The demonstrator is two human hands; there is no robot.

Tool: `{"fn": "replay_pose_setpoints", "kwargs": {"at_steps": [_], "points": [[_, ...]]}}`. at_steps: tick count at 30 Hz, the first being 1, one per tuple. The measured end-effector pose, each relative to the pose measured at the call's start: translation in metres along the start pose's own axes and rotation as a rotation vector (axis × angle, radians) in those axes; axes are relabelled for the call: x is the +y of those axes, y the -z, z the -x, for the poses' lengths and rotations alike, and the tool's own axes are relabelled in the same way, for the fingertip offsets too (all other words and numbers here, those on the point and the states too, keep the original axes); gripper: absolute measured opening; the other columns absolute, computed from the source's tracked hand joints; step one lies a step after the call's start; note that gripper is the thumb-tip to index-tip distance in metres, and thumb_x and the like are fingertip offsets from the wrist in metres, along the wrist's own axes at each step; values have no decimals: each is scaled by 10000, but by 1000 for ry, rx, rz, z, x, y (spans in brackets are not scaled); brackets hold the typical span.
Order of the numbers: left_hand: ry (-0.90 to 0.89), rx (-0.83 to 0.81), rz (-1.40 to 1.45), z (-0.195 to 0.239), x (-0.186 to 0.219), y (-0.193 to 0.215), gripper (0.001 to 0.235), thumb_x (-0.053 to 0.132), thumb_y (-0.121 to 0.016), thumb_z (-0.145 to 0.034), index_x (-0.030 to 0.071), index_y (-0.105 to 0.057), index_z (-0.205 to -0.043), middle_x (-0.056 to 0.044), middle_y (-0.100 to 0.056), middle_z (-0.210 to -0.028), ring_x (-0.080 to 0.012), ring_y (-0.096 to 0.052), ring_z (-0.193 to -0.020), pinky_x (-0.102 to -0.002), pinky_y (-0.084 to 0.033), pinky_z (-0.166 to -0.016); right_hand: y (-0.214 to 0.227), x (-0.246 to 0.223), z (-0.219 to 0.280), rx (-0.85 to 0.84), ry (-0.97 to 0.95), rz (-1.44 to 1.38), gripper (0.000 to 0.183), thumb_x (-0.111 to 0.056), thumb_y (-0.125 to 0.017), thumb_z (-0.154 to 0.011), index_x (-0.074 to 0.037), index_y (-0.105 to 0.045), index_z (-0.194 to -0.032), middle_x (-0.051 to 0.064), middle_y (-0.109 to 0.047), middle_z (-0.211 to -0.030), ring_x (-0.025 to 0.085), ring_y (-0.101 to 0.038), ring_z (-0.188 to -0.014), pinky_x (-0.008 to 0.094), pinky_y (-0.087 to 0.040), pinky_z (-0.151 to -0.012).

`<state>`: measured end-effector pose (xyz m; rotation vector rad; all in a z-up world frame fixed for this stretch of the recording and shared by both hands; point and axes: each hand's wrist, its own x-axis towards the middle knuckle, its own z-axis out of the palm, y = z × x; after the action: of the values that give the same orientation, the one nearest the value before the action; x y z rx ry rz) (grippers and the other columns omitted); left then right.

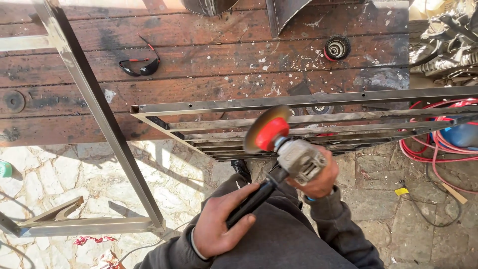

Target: Use an angle grinder to clean and smooth the surface of a metal gate frame.

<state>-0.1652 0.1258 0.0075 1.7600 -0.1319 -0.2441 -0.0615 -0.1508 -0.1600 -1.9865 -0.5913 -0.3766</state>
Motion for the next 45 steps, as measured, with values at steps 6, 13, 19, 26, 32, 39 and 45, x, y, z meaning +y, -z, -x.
{"fn": "replay_pose_setpoints", "kwargs": {"at_steps": [6, 13, 19, 26, 32, 39, 45], "points": [[185, 216, -28, 61, -16, 19, 558, 174, -690, -873, -3, -582, -1391, -140, -776, -874, -203, -758, -711, -306, -564, -675, -96, -18, -15, -148, 121, -206, 799, -562, -892, -772, 8, -542, -1210, 135, -739, -991, 223, -794, -851, 337, -690, -718], [371, 577, -96, 98, -14, 30, 569, 186, -673, -863, 7, -576, -1394, -59, -765, -735, -115, -688, -620, -262, -503, -599, -155, -81, -64, -294, 138, -264, 848, -534, -919, -663, 11, -569, -1210, 151, -741, -1009, 266, -782, -852, 389, -654, -766], [362, 458, -39, 80, -22, 23, 575, 188, -708, -850, 6, -597, -1384, -100, -735, -701, -142, -665, -615, -272, -501, -603, -130, -24, -19, -297, 62, -300, 829, -571, -891, -783, 26, -543, -1242, 150, -755, -1048, 235, -797, -876, 347, -688, -749], [-22, 207, 14, 21, -8, 9, 539, 174, -683, -952, -9, -558, -1443, -179, -749, -1073, -302, -777, -931, -353, -586, -838, -25, -15, 6, -56, -38, -83, 841, -579, -870, -729, 8, -580, -1257, 138, -741, -1071, 213, -776, -933, 334, -673, -785], [-72, -137, 90, -41, -14, -16, 563, 292, -678, -972, 39, -559, -1461, -170, -753, -1026, -346, -766, -922, -383, -595, -791, 45, -7, 17, 81, -427, 198, 820, -355, -953, -613, 24, -577, -1236, 124, -735, -1060, 227, -733, -956, 375, -601, -879], [34, -200, -19, -57, 0, -29, 597, 293, -670, -939, 67, -531, -1474, -176, -763, -1014, -361, -768, -862, -403, -579, -742, 56, 25, 31, 38, -298, 147, 823, -455, -921, -651, -1, -551, -1230, 136, -721, -1032, 217, -751, -837, 357, -649, -718], [144, -121, -324, -21, 20, -13, 663, 187, -699, -882, 42, -481, -1491, -222, -751, -1130, -403, -756, -983, -425, -586, -820, 11, -14, -20, -24, 5, 35, 742, -562, -868, -840, 6, -548, -1195, 159, -734, -1021, 247, -785, -834, 373, -676, -699]]}}
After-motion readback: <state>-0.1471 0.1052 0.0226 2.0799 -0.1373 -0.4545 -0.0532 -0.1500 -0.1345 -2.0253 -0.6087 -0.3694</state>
